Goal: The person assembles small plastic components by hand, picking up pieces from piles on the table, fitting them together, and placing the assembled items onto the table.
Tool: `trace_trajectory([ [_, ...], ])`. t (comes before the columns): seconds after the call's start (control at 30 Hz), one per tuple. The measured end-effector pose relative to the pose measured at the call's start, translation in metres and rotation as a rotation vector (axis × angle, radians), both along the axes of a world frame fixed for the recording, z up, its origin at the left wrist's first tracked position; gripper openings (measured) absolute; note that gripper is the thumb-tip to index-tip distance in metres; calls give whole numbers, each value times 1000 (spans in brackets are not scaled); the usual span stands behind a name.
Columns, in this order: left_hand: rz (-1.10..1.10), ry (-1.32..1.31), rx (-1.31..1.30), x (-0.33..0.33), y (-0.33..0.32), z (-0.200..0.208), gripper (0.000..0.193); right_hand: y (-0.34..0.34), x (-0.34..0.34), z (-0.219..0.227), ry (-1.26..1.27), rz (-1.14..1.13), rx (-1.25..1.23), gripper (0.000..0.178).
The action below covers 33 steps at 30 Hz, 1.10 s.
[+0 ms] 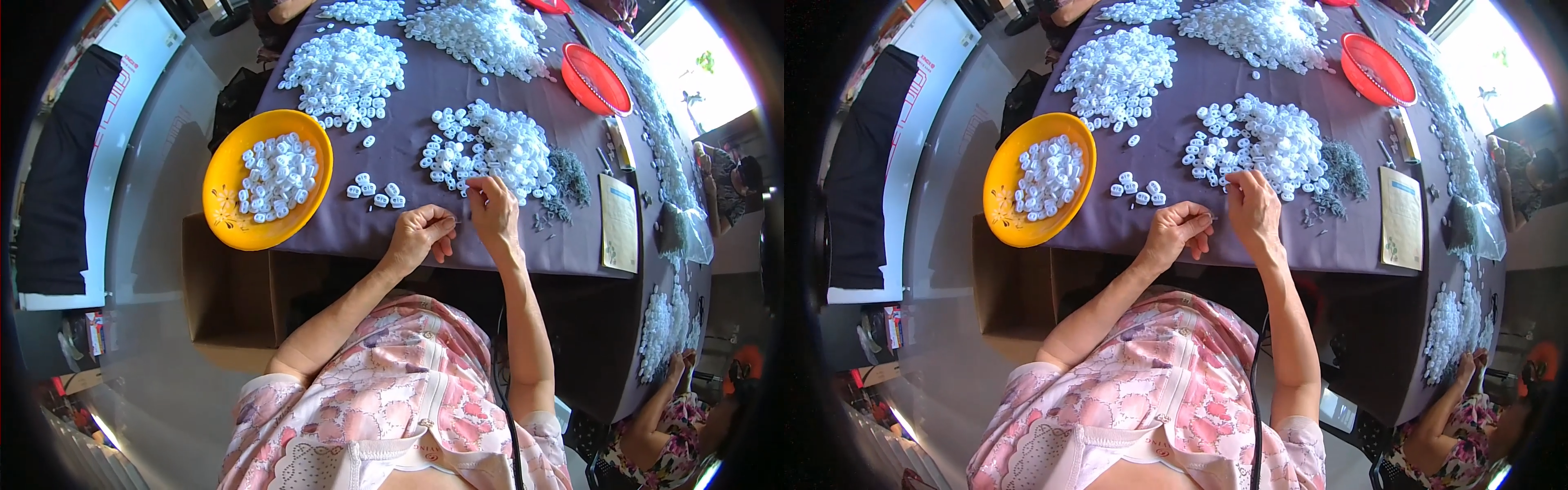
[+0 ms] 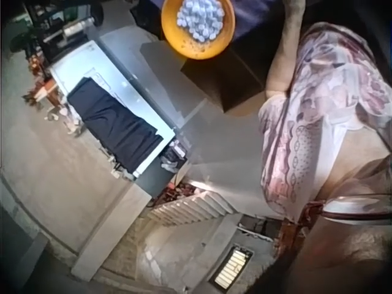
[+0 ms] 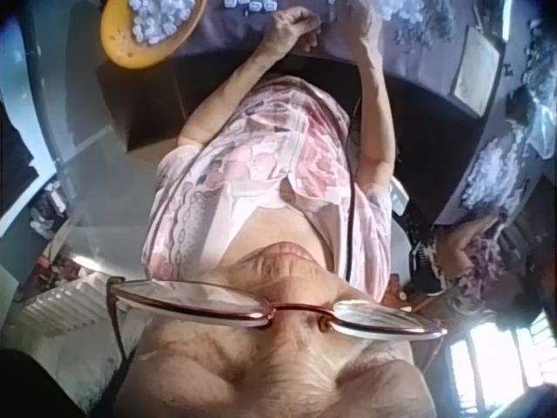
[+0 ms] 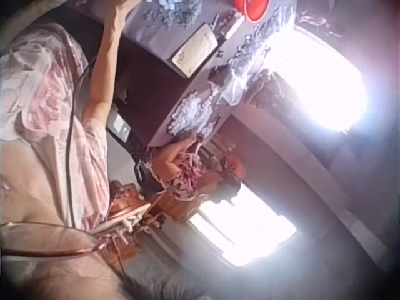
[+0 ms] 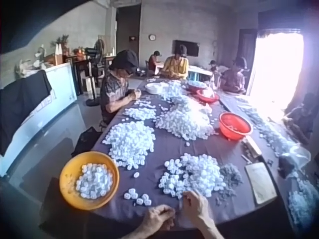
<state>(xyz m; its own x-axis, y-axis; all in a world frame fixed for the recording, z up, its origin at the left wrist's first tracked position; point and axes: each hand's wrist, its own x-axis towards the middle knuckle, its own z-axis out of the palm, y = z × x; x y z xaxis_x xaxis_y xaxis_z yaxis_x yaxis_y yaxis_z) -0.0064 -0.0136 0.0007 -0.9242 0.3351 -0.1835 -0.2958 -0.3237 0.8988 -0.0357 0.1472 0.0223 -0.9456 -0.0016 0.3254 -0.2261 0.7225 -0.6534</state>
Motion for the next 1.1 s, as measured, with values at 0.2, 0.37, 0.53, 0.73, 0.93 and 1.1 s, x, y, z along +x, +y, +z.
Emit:
trace_trajectory([
  [0.2, 8, -50, 141, -2, -7, -5, 13, -7, -14, 0, 16, -8, 257, 18],
  [0.37, 9, -32, 109, -1, -8, -4, 13, -4, -21, 1, -30, 70, 296, 18],
  [0.53, 27, -27, 96, 1, -8, -4, 13, -9, -21, 6, -46, 125, 329, 19],
  [0.73, 27, -24, 91, 0, -8, -2, 13, -13, -20, 2, 14, 94, 440, 20],
  [0.93, 22, -33, 117, 1, -7, -5, 14, -9, -15, 7, 81, 135, 269, 12],
  [1.1, 42, -57, 102, 1, -8, -5, 14, -11, 10, 13, -181, 7, -348, 14],
])
